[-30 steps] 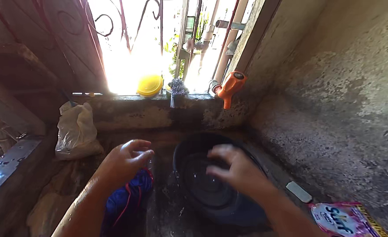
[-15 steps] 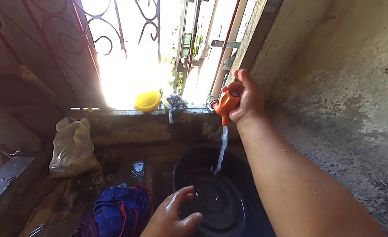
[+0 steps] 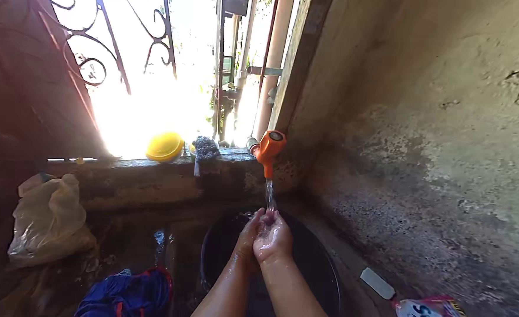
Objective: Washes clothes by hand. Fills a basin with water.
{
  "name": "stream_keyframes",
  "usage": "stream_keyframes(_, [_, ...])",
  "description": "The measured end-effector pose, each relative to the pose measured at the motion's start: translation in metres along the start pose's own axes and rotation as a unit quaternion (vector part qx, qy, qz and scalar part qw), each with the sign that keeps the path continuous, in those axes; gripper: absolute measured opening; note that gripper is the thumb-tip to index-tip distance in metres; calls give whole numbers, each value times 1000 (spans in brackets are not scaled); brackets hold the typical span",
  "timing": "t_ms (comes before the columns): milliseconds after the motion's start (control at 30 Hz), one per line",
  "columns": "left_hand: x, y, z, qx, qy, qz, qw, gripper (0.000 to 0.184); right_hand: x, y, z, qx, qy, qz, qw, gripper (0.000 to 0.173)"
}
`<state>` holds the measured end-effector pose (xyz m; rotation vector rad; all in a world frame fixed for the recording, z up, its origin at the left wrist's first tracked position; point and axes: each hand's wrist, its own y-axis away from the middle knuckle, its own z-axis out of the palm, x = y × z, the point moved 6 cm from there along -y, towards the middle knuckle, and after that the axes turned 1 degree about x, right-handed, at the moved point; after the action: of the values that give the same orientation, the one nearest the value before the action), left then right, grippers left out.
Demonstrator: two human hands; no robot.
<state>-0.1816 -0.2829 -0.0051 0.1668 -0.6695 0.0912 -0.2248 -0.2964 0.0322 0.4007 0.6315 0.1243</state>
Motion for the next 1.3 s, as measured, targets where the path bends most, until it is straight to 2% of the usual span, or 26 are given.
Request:
stream_keyframes(100, [-5, -9, 4, -33, 54, 10, 998, 43, -7, -2, -2, -14, 58, 3, 998, 22])
stream_keyframes(167, [-5, -10, 8, -21, -34, -38, 998, 40, -16, -5, -3, -27, 228, -28, 973, 21])
stream_keyframes(200, [0, -9, 10, -2, -127, -54, 990, 41, -21, -6, -4, -53, 331, -66, 940, 26])
stream_keyframes(267, [25, -6, 14, 19, -367, -34, 930, 45, -23, -9, -6, -141, 512, -160, 832, 36])
stream_keyframes(333, [62, -9, 12, 62, -583, -19, 810, 46, -12, -21, -10, -217, 661, -193, 691, 39])
stream_keyframes(367, [78, -10, 0, 89, -669, -15, 737, 39, -3, -33, -17, -238, 729, -160, 621, 44])
stream_keyframes(400, [91, -6, -21, 118, -734, -16, 669, 43, 5, -49, -29, -243, 787, -109, 557, 49])
stream_keyframes(433, [98, 3, -45, 142, -766, -24, 626, 57, 8, -66, -47, -227, 829, -61, 507, 50])
stream_keyframes(467, [99, 15, -70, 158, -769, -52, 617, 71, 7, -80, -67, -192, 859, -26, 473, 48])
stream_keyframes(500, [93, 30, -89, 166, -751, -90, 633, 81, 2, -92, -89, -140, 876, -7, 461, 46])
stream_keyframes(600, [66, 80, -95, 191, -678, -123, 699, 87, 12, -96, -126, 9, 875, -67, 480, 44])
stream_keyframes(633, [61, 93, -88, 196, -663, -118, 713, 88, 27, -86, -119, 16, 871, -87, 484, 52])
stream_keyframes(700, [63, 107, -81, 207, -630, -71, 745, 80, 71, -56, -89, -56, 846, -131, 514, 69])
stream_keyframes(733, [67, 109, -80, 218, -596, -21, 772, 68, 90, -35, -70, -106, 803, -154, 566, 66])
stream_keyframes(800, [85, 108, -80, 231, -526, 92, 813, 51, 109, 21, -31, -187, 563, -86, 801, 52])
stream_keyframes(833, [97, 106, -78, 236, -503, 132, 821, 51, 108, 54, -14, -209, 440, -20, 873, 51])
stream_keyframes(867, [110, 107, -73, 239, -488, 162, 824, 50, 101, 85, -2, -252, 384, 22, 888, 52])
stream_keyframes(900, [123, 109, -67, 242, -489, 176, 820, 49, 92, 111, 2, -315, 381, 30, 868, 53])
stream_keyframes(933, [135, 111, -60, 246, -505, 179, 808, 47, 83, 133, -1, -375, 423, 5, 825, 53])
stream_keyframes(967, [146, 112, -54, 248, -535, 179, 788, 44, 77, 149, -11, -426, 500, -48, 753, 55])
stream_keyframes(1033, [163, 108, -44, 239, -605, 172, 740, 42, 67, 163, -48, -471, 659, -169, 561, 57])
stream_keyframes(1100, [172, 109, -34, 217, -656, 172, 702, 42, 56, 129, -104, -508, 734, -176, 415, 51])
stream_keyframes(1167, [175, 112, -24, 180, -677, 172, 692, 44, 30, 56, -150, -479, 822, -144, 273, 54])
stream_keyframes(1233, [166, 115, -6, 142, -687, 161, 695, 49, -6, -9, -157, -381, 886, -155, 215, 61])
stream_keyframes(1267, [160, 115, 0, 138, -692, 142, 694, 52, -23, -31, -153, -311, 908, -155, 234, 63])
stream_keyframes(1300, [155, 112, 1, 144, -690, 116, 700, 54, -40, -44, -147, -229, 918, -158, 282, 71])
